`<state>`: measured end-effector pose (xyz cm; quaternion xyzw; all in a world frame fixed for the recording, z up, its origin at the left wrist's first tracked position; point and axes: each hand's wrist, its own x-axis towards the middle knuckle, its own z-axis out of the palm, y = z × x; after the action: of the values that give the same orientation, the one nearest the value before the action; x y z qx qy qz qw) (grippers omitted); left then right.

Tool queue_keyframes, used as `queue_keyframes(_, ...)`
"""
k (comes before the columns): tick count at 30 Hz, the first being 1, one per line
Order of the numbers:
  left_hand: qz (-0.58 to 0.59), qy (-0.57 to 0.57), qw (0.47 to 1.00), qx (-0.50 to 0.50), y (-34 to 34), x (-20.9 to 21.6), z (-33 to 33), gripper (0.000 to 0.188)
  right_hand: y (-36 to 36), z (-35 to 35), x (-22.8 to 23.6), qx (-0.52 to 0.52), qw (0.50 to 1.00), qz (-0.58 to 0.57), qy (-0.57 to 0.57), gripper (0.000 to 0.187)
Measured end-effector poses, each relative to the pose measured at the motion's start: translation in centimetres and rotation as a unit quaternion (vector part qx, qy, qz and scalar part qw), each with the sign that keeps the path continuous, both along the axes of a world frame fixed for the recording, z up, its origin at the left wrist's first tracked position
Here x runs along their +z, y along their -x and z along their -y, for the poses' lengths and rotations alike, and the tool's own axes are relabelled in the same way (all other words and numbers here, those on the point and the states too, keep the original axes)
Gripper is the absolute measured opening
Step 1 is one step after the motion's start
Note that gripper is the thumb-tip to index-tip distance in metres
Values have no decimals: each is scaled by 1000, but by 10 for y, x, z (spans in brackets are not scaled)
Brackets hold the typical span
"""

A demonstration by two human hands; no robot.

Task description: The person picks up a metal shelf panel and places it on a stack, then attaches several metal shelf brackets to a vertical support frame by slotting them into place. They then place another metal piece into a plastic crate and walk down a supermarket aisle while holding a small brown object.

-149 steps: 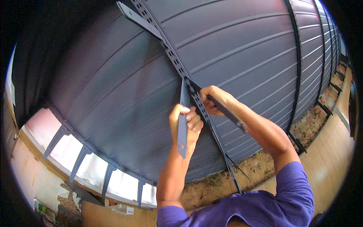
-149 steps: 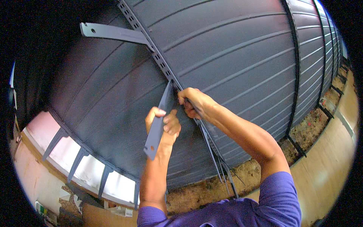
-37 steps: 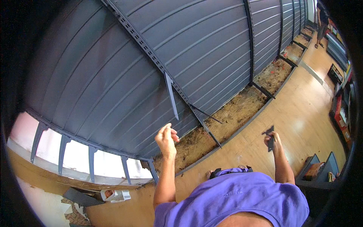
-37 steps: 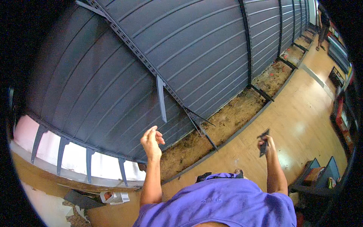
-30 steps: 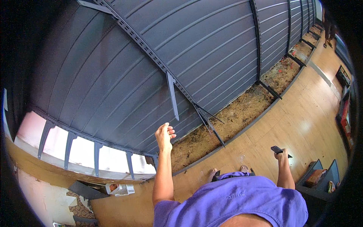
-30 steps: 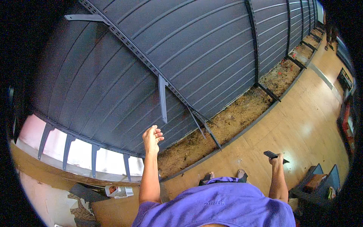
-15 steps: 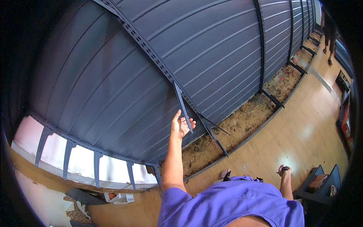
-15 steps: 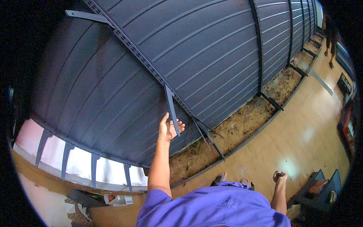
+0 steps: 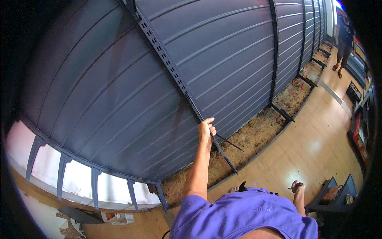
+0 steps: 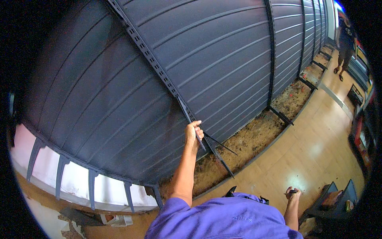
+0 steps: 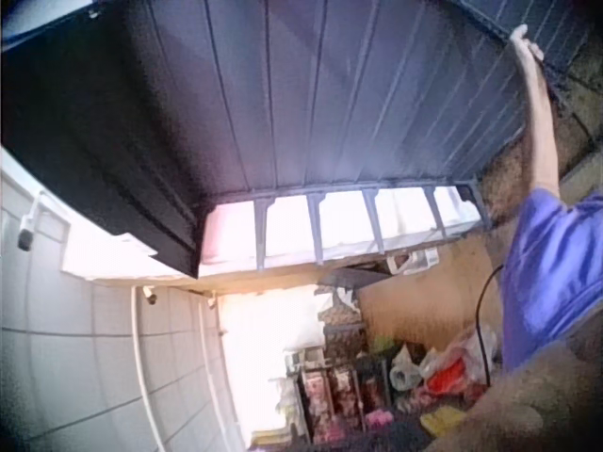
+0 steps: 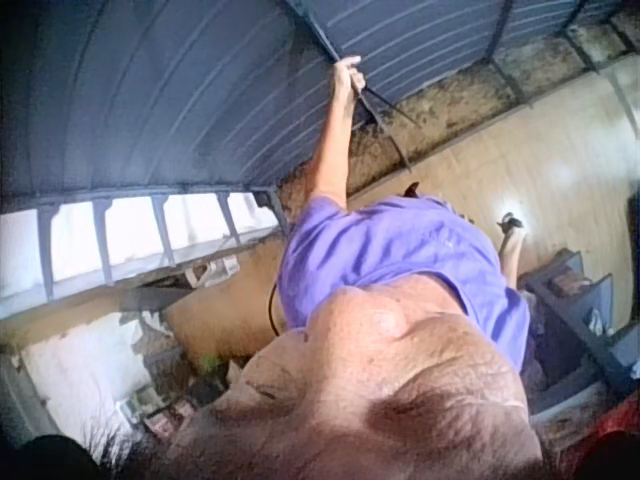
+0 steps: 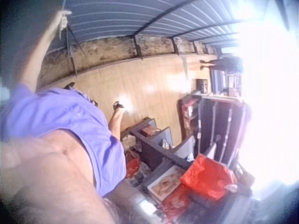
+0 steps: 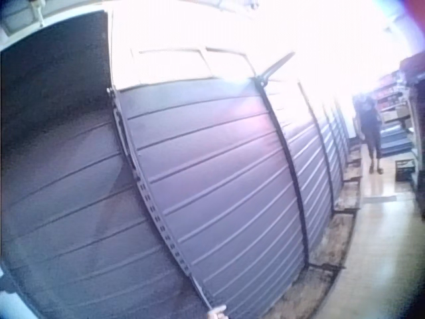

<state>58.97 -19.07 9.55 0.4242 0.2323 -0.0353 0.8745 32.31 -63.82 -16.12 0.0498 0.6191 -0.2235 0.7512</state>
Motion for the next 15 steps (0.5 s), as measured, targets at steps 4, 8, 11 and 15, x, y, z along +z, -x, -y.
queue_keyframes(4, 29, 0, 999, 25, -2, 7, 8, 25, -4, -5, 11, -2, 997, -45, -57, 13)
queue_keyframes(8, 36, 16, 999, 34, -2, 8, 8, 25, 3, -3, 11, 8, 999, -19, -28, 14)
queue_keyframes(11, 33, 24, 998, 42, 5, 14, 10, 24, 2, -14, 27, 12, 999, -15, -25, 16)
queue_keyframes(15, 62, 113, 991, 20, 13, 27, 10, 23, -8, -5, 28, -10, 991, -79, -106, 16)
